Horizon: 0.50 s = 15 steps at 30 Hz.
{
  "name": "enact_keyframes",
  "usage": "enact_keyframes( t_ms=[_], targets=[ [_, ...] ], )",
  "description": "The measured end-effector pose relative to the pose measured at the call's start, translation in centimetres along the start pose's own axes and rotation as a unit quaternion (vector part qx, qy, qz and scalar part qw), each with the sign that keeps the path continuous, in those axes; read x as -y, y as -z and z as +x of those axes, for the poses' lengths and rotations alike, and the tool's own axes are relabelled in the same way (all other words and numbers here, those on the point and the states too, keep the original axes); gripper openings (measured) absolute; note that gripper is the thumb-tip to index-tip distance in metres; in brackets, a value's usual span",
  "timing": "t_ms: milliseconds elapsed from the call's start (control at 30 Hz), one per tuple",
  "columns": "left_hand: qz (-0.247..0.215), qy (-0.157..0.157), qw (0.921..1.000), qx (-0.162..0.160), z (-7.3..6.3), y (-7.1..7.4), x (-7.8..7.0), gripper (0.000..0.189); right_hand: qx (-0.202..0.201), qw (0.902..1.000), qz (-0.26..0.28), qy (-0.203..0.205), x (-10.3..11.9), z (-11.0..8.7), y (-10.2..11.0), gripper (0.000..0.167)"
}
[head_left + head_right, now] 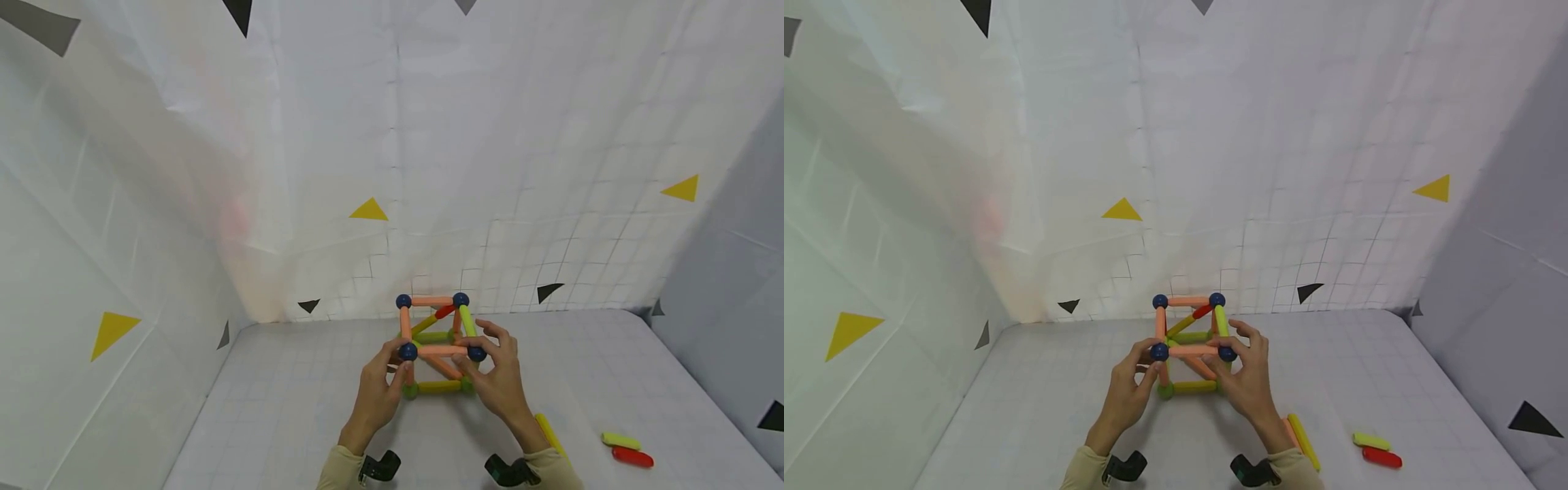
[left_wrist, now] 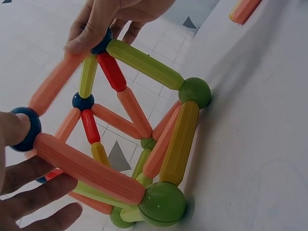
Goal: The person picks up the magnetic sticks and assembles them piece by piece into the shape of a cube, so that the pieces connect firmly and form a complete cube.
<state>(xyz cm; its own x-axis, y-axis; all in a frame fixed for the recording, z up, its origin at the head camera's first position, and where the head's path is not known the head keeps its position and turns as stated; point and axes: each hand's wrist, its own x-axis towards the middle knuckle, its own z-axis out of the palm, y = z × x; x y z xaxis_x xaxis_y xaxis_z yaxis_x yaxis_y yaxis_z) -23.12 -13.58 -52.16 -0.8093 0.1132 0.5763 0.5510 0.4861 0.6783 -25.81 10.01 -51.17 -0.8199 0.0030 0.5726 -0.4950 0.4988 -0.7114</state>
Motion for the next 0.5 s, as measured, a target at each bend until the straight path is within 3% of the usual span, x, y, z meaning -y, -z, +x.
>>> enact_keyframes(
  t_ms=[500],
  targets=[
    [-0.005,-0.001,1.0000,-0.002,-0.10,-0.15,0.24,0.038,0.027,0.9973,-0.045,0.052,-0.36,0.21,0.55,0.031]
  ],
)
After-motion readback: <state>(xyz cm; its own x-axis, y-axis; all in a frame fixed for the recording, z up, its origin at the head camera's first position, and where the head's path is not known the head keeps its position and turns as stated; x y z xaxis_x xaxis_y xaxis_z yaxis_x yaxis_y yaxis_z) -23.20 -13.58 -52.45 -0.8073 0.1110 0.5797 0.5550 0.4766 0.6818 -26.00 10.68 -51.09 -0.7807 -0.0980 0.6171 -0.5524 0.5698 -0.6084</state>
